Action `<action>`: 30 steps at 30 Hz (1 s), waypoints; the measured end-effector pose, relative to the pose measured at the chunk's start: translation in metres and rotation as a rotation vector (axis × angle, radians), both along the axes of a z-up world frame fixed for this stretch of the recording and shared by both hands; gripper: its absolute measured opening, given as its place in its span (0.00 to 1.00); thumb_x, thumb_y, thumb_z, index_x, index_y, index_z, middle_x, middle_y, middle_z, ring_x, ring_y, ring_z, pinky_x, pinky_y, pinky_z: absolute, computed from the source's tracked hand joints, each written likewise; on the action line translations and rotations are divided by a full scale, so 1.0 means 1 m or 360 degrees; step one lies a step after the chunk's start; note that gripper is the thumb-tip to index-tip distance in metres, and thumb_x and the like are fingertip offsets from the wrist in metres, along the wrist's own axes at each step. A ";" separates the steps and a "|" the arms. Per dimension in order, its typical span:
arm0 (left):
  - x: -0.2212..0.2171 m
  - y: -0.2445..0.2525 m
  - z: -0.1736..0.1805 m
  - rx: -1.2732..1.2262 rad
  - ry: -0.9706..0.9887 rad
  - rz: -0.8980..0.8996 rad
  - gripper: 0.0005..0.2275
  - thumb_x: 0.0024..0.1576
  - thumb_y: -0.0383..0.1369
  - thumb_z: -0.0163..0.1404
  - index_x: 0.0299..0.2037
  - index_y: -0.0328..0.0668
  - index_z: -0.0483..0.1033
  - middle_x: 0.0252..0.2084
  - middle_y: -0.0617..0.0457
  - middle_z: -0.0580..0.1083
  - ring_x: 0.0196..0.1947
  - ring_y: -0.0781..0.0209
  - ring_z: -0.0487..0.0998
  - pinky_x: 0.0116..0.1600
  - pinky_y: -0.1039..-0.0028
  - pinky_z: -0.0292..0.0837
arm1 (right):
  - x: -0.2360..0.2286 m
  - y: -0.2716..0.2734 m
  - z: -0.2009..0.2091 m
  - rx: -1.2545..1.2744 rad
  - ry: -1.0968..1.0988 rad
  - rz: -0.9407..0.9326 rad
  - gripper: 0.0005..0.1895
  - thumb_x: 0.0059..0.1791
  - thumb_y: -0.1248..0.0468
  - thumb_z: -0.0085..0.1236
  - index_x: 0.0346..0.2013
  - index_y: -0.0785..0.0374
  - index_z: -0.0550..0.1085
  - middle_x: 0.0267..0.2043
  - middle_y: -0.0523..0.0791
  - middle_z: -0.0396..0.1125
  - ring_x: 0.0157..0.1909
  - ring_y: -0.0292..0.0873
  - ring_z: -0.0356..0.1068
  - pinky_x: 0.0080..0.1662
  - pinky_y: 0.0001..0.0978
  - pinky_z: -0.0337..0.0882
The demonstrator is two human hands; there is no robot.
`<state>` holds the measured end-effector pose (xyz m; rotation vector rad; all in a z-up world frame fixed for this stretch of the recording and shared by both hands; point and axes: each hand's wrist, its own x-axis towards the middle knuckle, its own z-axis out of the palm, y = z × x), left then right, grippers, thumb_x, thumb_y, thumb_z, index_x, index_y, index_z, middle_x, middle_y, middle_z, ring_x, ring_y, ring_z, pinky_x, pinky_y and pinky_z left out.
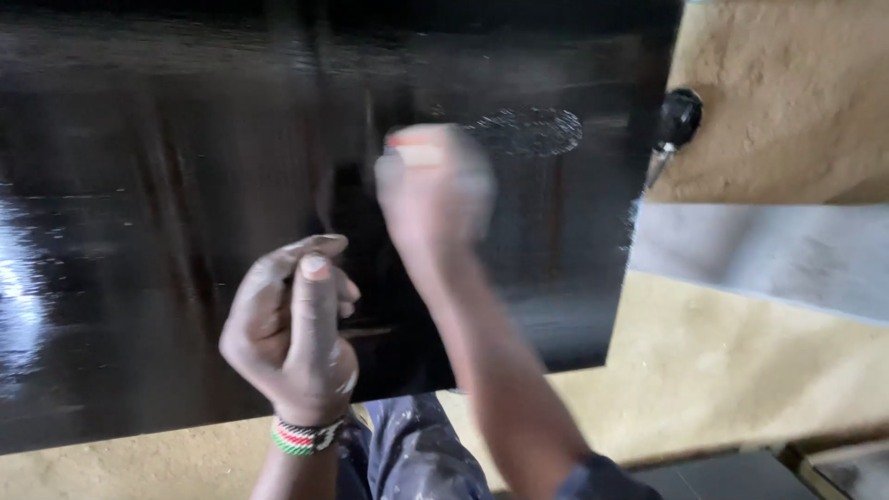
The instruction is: Applying a black liquid finish or paint to a large furniture panel using a sponge applicator.
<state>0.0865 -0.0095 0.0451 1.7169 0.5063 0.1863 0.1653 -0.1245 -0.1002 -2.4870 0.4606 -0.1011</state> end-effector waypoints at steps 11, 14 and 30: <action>0.022 0.008 -0.004 0.0080 0.0109 -0.0236 0.14 0.80 0.26 0.48 0.46 0.20 0.83 0.36 0.39 0.81 0.26 0.61 0.73 0.37 0.74 0.69 | -0.001 -0.354 -0.058 -0.0146 -0.0321 -0.0287 0.16 0.41 0.73 0.69 0.42 0.56 0.87 0.40 0.42 0.79 0.36 0.42 0.80 0.39 0.35 0.80; 0.010 0.002 -0.013 0.0036 0.0139 -0.0099 0.13 0.80 0.27 0.49 0.52 0.19 0.83 0.33 0.41 0.79 0.25 0.63 0.72 0.35 0.78 0.66 | 0.017 -0.257 -0.036 -0.0006 -0.0255 -0.0439 0.09 0.46 0.70 0.68 0.39 0.56 0.86 0.36 0.42 0.79 0.33 0.39 0.80 0.35 0.35 0.81; 0.029 0.000 0.014 0.0000 0.0123 -0.0021 0.11 0.82 0.29 0.50 0.51 0.23 0.80 0.53 0.35 0.84 0.29 0.63 0.77 0.32 0.80 0.65 | 0.002 -0.374 -0.060 0.0265 -0.0419 -0.0233 0.05 0.54 0.72 0.70 0.44 0.63 0.88 0.32 0.47 0.80 0.27 0.42 0.84 0.24 0.29 0.72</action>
